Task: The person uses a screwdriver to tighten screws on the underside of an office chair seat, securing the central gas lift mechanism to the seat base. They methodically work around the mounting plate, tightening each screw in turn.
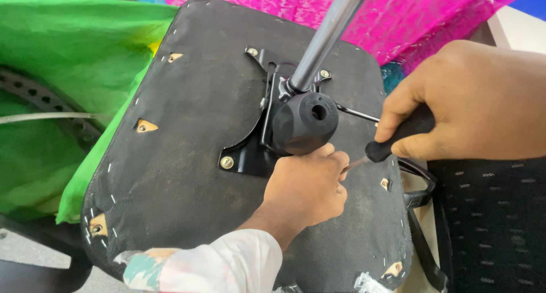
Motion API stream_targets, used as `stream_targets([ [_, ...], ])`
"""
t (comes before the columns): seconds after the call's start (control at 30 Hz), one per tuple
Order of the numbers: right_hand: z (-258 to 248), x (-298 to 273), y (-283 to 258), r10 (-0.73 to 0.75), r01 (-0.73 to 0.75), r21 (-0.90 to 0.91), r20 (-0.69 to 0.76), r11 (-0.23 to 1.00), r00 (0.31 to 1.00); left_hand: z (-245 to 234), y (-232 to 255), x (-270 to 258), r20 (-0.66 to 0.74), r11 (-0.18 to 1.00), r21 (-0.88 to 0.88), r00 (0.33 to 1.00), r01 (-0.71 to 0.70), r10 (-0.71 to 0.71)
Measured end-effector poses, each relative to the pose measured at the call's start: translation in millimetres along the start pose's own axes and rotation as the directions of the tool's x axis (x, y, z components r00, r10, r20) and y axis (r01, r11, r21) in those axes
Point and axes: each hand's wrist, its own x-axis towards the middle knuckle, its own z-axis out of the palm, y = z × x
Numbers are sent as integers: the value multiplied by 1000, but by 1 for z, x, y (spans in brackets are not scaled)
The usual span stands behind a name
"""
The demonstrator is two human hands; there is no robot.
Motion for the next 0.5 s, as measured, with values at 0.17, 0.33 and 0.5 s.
stream_targets([
  [0.17,-11,-9,-9,179,-187,182,59,965,982,-3,3,3,32,1000,9,999,11,-11],
  [0.33,-16,-15,-13,90,-99,146,63,984,994,-9,6,5,123,999,45,992,27,-33],
  [0.5,-33,-23,-14,-89,93,-14,201,996,976,-14,6,6,126,998,57,992,-22,15],
])
